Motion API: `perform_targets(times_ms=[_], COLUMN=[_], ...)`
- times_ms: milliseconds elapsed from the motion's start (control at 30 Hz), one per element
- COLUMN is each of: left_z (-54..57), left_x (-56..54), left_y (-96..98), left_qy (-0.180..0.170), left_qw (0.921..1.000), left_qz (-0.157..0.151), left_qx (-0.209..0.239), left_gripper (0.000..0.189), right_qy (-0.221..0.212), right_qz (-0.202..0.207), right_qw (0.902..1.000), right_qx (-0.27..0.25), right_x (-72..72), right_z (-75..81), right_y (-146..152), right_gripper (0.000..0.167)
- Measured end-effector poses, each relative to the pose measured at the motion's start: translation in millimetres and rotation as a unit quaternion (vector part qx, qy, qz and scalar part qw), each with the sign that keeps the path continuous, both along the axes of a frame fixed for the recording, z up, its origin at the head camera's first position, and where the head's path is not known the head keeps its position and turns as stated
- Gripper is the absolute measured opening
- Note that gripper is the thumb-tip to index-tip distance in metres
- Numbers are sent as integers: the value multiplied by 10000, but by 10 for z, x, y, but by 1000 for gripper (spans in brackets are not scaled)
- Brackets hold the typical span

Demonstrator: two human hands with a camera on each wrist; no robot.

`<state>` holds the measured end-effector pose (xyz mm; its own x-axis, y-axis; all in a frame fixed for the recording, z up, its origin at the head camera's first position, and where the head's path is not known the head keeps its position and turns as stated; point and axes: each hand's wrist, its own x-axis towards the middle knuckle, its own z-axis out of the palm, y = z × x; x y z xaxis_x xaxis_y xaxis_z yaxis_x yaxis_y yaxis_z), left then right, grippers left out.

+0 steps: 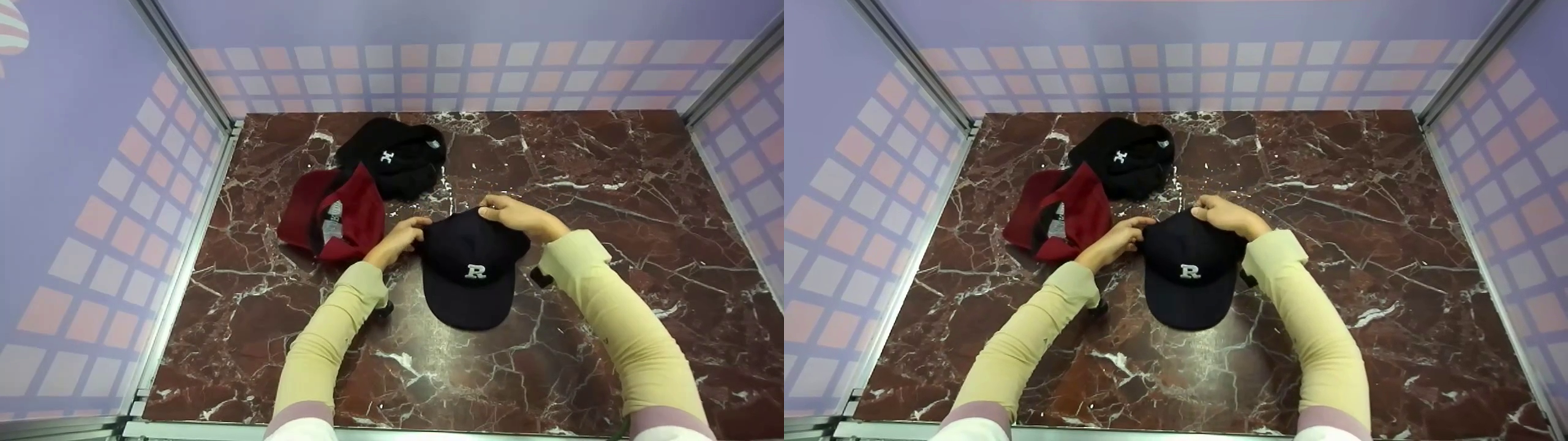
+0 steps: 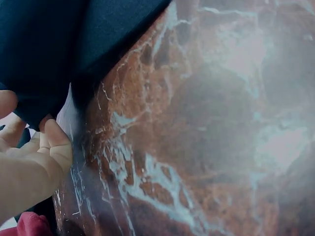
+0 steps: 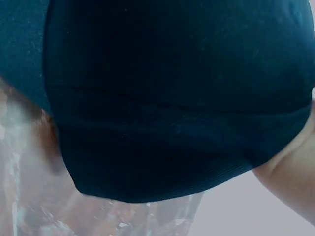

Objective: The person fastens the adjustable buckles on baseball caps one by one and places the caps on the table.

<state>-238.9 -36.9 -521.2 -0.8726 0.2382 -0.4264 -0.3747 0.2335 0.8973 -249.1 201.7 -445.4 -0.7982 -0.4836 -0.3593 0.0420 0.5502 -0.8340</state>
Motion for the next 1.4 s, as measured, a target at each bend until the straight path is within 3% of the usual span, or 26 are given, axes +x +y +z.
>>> perform_targets(times_ms=[67,200,300,400,467,533,567,667,733,767,900,967,1000,1133,1233,1333,1400], left_z=[91,112,6,-448,-722,-1088,-1166,-1235,-1100,-1103,-511,-313,-132,-526,-899,-393,12], left_x=[35,34,9,-188,-307,-483,-511,-525,-451,-447,-153,-62,27,-190,-394,-144,65], left_y=[-4,10,-1,-20,-15,8,1,-19,-15,-32,23,52,72,173,268,309,314], left_qy=[35,97,247,541,542,508,546,486,499,662,755,887,855,1266,1634,1526,1397], left_qw=[9998,9990,9986,9979,9979,9981,9982,9986,9982,9956,9958,9944,9952,9899,9854,9870,9876], left_qz=[-139,-242,-208,-174,-121,-51,-21,66,72,-23,-201,-356,-374,-499,-298,-8,174], left_qx=[-160,-364,-428,-300,-343,-350,-232,187,338,658,485,451,310,396,379,495,697], left_gripper=[51,48,42,34,28,26,25,19,12,10,12,14,16,33,33,19,17], right_qy=[-384,-1096,-1574,-2038,-2309,-2498,-2565,-2743,-2811,-2820,-2811,-2768,-2755,-2685,-2548,-2328,-2217], right_qz=[-103,-273,-257,-181,-77,42,120,362,397,380,141,59,28,-75,-183,-303,-375], right_qw=[9985,9873,9734,9548,9411,9295,9248,9119,9080,9081,9130,9163,9173,9197,9226,9292,9330], right_qx=[-374,-1119,-1647,-2156,-2467,-2714,-2808,-3031,-3082,-3073,-2953,-2894,-2874,-2865,-2891,-2855,-2809], right_x=[5,15,20,26,33,44,48,59,66,69,81,84,85,85,84,88,91], right_z=[-17,-44,-63,-80,-94,-103,-108,-130,-147,-159,-198,-216,-221,-250,-263,-264,-267], right_y=[16,53,73,85,89,90,89,82,76,71,47,33,28,6,-7,-22,-28], right_gripper=[21,18,17,16,15,14,14,21,23,23,16,14,14,13,12,13,15])
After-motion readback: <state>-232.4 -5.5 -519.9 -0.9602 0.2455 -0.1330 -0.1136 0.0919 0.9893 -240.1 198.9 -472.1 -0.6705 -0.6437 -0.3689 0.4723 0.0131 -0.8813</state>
